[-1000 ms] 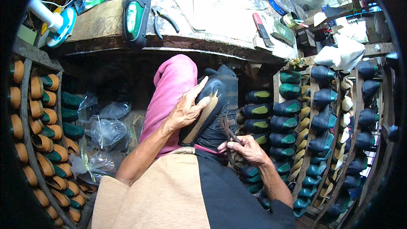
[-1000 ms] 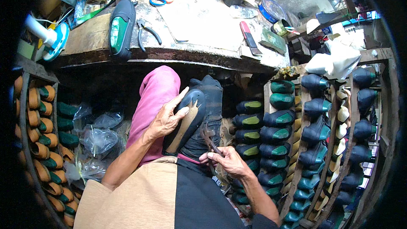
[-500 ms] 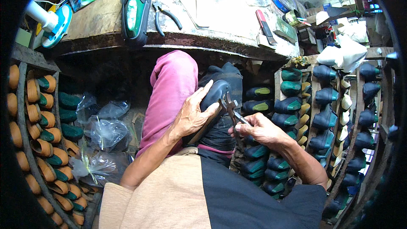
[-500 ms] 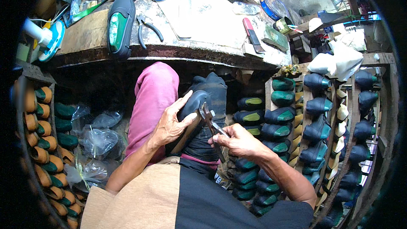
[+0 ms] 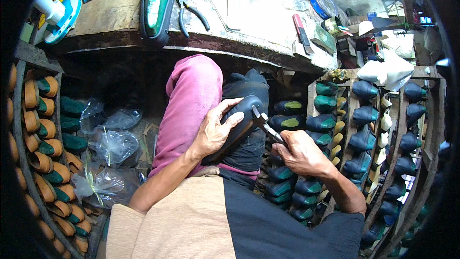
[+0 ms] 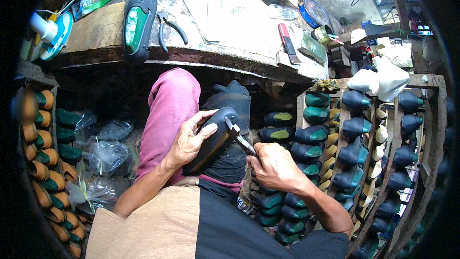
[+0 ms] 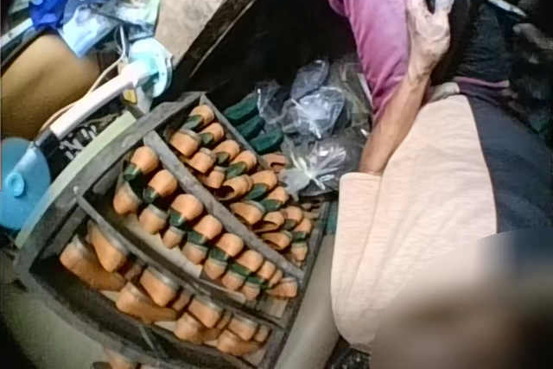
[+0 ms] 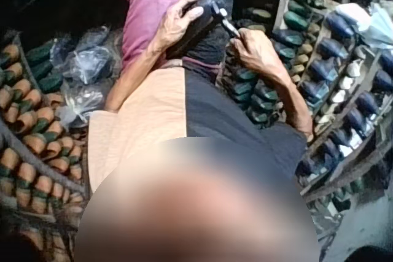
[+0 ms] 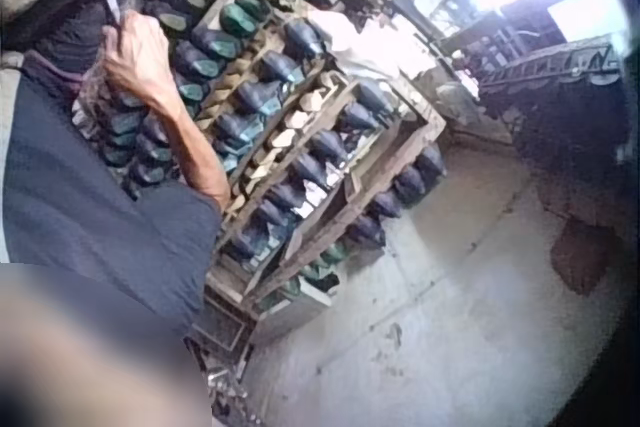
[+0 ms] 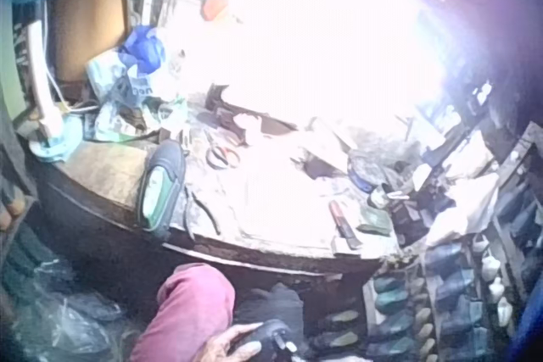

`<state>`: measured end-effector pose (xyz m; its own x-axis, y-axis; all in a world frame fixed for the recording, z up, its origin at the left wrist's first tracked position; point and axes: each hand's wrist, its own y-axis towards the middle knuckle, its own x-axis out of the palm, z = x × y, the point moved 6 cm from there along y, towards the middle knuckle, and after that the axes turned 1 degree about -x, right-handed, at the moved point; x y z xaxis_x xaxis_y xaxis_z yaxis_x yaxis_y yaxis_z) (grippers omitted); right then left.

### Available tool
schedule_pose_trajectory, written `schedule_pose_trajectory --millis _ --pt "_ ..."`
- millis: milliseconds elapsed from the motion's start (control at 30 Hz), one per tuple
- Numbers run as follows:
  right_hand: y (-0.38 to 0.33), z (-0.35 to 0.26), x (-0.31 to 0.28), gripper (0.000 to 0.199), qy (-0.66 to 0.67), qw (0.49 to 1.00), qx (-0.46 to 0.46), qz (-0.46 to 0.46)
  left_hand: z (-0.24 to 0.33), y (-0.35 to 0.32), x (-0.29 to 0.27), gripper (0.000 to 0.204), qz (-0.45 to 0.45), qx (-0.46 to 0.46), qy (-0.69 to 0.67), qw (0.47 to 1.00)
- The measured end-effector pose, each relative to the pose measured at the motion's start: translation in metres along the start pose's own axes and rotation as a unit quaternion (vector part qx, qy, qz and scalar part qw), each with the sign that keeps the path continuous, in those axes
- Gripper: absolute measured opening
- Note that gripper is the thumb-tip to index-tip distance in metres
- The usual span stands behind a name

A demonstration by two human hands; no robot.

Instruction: The person repairs a black slip-on shoe by repeatedly using pliers to press the sole edge and a hammer to tap the sole. The shoe is held on the lap while tools are used to adjust the sole attachment.

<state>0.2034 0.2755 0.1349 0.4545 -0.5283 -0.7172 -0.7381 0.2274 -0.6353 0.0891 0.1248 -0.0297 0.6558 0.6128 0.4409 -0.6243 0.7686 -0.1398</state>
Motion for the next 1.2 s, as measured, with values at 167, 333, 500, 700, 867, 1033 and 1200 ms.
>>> schedule_pose_trajectory --millis 167,333,500,700,867,1033,1200 --pt "-0.004 0.003 -0.004 0.030 -0.018 0.997 -0.073 0.014 0.006 -0.003 0.008 0.042 0.010 -0.012 -0.023 1.000" --pt "-0.008 0.007 0.024 0.030 0.026 0.995 -0.079 0.062 0.010 0.000 0.006 0.041 0.015 -0.012 -0.023 1.000" --pt "-0.005 0.012 0.060 0.021 0.100 0.988 -0.059 0.097 0.004 0.001 0.001 0.045 0.011 -0.029 -0.046 0.998" --pt "-0.002 0.010 0.083 0.019 0.119 0.978 -0.076 0.156 0.012 0.008 -0.004 0.047 -0.031 -0.041 -0.019 0.998" --pt "-0.016 -0.003 0.072 0.020 0.180 0.978 -0.031 0.103 0.018 0.023 0.000 0.051 -0.116 -0.064 0.060 0.989" --pt "-0.023 -0.011 0.048 0.020 0.275 0.959 0.064 0.034 0.018 0.022 0.003 0.054 -0.173 -0.092 0.009 0.981" --pt "-0.028 -0.017 0.024 0.012 0.194 0.979 -0.020 0.054 0.017 0.021 0.008 0.054 -0.190 -0.113 -0.019 0.975"
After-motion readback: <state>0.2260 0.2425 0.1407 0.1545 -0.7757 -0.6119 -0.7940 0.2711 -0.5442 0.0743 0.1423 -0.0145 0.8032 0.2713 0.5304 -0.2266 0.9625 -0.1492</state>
